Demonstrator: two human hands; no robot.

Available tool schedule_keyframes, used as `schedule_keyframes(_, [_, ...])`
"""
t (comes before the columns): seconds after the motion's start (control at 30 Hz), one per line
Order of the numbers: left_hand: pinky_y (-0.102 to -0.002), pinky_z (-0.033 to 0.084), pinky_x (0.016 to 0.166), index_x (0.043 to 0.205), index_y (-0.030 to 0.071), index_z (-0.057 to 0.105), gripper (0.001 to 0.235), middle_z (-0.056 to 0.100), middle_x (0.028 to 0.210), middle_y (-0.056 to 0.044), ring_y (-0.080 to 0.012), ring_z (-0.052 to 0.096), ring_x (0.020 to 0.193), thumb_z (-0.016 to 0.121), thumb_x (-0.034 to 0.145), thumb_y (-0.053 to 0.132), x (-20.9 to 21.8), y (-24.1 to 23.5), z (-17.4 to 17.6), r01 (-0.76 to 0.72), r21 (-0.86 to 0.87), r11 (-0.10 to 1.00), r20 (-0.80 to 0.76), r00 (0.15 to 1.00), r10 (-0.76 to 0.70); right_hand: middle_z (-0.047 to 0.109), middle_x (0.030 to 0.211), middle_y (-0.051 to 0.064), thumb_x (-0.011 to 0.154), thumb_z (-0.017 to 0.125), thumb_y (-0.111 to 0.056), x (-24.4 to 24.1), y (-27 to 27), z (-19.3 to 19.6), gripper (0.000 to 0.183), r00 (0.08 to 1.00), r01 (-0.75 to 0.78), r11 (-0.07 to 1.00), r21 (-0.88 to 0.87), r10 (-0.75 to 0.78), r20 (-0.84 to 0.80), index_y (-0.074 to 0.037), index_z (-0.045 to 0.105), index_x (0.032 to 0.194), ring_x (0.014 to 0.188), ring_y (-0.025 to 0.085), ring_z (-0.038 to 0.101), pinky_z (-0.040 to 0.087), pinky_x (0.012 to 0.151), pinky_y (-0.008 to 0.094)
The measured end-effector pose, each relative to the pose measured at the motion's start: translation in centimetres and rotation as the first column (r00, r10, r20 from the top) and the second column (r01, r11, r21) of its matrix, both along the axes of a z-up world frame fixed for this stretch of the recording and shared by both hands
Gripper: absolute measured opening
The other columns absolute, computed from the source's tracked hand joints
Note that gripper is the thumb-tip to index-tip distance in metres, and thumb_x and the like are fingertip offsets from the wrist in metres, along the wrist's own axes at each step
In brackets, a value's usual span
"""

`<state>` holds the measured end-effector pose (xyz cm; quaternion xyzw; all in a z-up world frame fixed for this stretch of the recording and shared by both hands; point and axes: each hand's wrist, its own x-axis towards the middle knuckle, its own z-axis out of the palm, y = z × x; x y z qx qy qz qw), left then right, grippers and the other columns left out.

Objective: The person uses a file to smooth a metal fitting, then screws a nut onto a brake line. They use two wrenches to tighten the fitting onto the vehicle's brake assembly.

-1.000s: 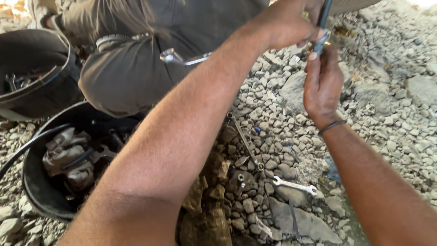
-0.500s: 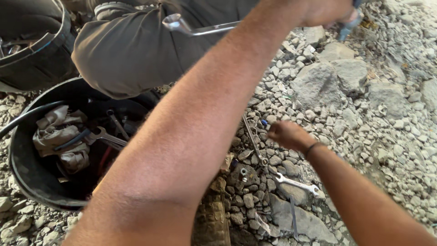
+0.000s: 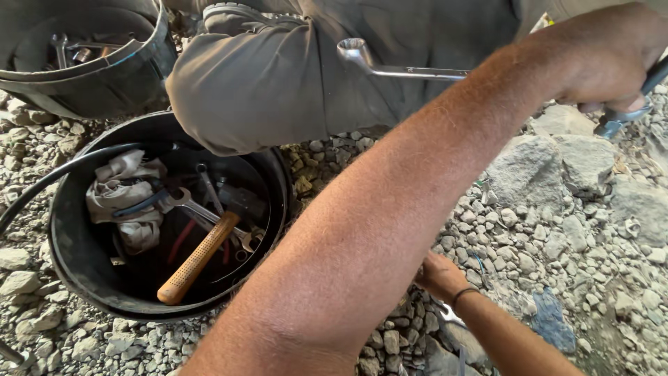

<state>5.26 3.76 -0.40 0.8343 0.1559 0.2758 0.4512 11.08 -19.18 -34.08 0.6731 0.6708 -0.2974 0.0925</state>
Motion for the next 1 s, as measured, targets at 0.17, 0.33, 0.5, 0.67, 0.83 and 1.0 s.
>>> schedule_keyframes(0.17, [-0.023, 0.058, 0.054, 0.111, 0.010, 0.072, 0.030, 0.074, 0.085, -0.002, -0.0059, 0.071, 0.069, 0.080, 0.082, 0.013, 0.4, 0.6, -0.2, -0.015, 0.010, 1.000, -0.025, 1.000, 0.015, 0.072, 0.111, 0.014, 0.081, 0.081, -0.019, 0.0, 0.6, 1.5, 0.061, 0.995, 0.088, 0.995, -0.053, -0.085, 0.059, -0.011, 0.051, 0.134, 0.103, 0.030, 0.072, 0.060, 0.095, 0.040])
schedule_keyframes(0.33, [-0.026, 0.058, 0.056, 0.102, 0.012, 0.075, 0.024, 0.076, 0.084, -0.002, -0.0067, 0.075, 0.067, 0.084, 0.080, 0.016, -1.1, 0.6, -0.1, -0.004, -0.001, 1.000, -0.075, 0.997, 0.003, 0.073, 0.097, 0.013, 0.088, 0.070, -0.020, -0.3, 1.8, 4.8, 0.038, 0.792, 0.340, 0.782, -0.522, -0.538, -0.289, -0.012, 0.064, 0.125, 0.083, 0.028, 0.071, 0.061, 0.081, 0.046])
schedule_keyframes(0.5, [-0.031, 0.062, 0.052, 0.105, 0.014, 0.070, 0.038, 0.078, 0.081, 0.000, -0.0089, 0.077, 0.062, 0.087, 0.070, 0.013, -3.3, -0.3, 0.6, -0.042, 0.003, 0.999, 0.029, 0.999, 0.042, 0.065, 0.078, 0.013, 0.103, 0.051, -0.043, -1.2, 3.9, 8.4, 0.042, 0.464, 0.508, 0.683, -0.524, -0.730, -0.501, -0.003, 0.060, 0.093, 0.067, 0.022, 0.067, 0.065, 0.065, 0.039])
schedule_keyframes(0.67, [-0.032, 0.058, 0.058, 0.093, 0.011, 0.072, 0.023, 0.075, 0.078, -0.002, -0.0111, 0.075, 0.068, 0.086, 0.076, 0.018, -5.1, -1.0, 1.3, -0.059, 0.034, 0.998, -0.094, 0.994, 0.062, 0.054, 0.067, 0.004, 0.106, 0.052, -0.033, -2.9, 6.6, 10.4, 0.031, 0.015, 0.758, 0.458, -0.465, -0.724, -0.690, -0.010, 0.054, 0.086, 0.061, 0.019, 0.059, 0.058, 0.062, 0.037])
schedule_keyframes(0.83, [-0.031, 0.058, 0.061, 0.087, 0.010, 0.071, 0.021, 0.077, 0.079, -0.001, -0.0100, 0.076, 0.070, 0.086, 0.079, 0.022, -6.3, -1.0, 1.2, -0.098, 0.015, 0.995, -0.123, 0.987, 0.100, 0.067, 0.074, 0.006, 0.105, 0.048, -0.026, -4.4, 6.8, 12.7, 0.028, 0.081, 0.926, 0.366, -0.096, -0.440, -0.894, -0.008, 0.062, 0.090, 0.065, 0.017, 0.061, 0.055, 0.063, 0.034])
schedule_keyframes(1.0, [-0.032, 0.058, 0.061, 0.086, 0.011, 0.071, 0.017, 0.076, 0.079, -0.003, -0.0112, 0.075, 0.070, 0.085, 0.080, 0.020, -6.9, -0.9, 1.0, -0.059, -0.005, 0.998, -0.097, 0.994, 0.058, 0.073, 0.081, 0.017, 0.105, 0.042, -0.023, -3.6, 6.7, 17.0, 0.028, -0.059, 0.852, 0.462, -0.245, -0.379, -0.923, -0.007, 0.064, 0.098, 0.069, 0.022, 0.070, 0.050, 0.061, 0.030])
